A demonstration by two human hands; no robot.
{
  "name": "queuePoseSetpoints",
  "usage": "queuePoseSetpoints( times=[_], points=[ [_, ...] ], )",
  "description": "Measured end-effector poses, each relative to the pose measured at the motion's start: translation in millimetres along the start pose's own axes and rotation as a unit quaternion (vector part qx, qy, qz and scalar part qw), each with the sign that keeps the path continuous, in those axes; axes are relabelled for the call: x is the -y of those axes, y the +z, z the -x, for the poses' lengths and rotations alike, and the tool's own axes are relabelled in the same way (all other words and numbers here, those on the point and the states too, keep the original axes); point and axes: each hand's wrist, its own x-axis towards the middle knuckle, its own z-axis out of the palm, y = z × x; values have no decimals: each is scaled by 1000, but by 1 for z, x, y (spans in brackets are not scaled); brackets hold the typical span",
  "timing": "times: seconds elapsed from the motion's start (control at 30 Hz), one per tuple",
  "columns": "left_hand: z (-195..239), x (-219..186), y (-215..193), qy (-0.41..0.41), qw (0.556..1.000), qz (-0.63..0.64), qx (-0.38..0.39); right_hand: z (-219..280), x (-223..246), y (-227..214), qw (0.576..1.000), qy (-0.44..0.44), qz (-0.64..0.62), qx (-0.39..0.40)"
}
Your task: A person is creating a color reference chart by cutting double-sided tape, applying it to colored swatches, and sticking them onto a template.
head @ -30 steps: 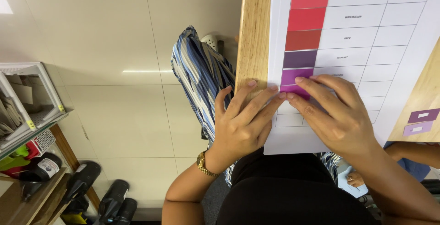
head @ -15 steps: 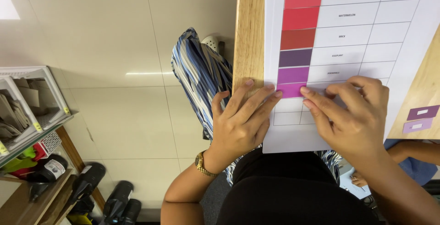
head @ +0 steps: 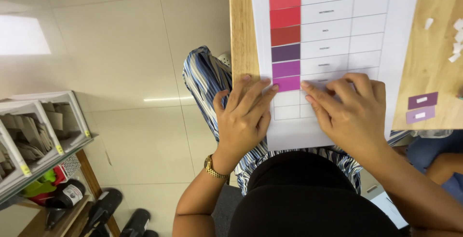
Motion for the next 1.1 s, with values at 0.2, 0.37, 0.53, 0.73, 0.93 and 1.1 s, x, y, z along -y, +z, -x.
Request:
queuePoseSetpoints(
  times=[0.2, 0.37, 0.53, 0.73, 0.93, 1.1],
  points=[
    [3, -7, 4, 3, 999, -6, -47, 31, -7, -10, 995, 50, -89, -17],
    [-24, -22, -5, -19, 998, -44, 27, 82, -35, -31, 963, 115, -208, -124],
    [-100, -16, 27, -50, 996, -53, 53, 127, -60, -47, 956, 150, -172, -184],
    [-120, -12, 54, -37, 959, -267, 86, 166, -81, -51, 937, 202, -172, -227],
    [-122, -13, 45, -24, 985, -140, 99, 172, -97, -55, 949, 205, -137, -195],
    [-107, -16, 44, -43, 995, -80, 50, 166, -92, -44, 963, 167, -110, -180]
  ],
)
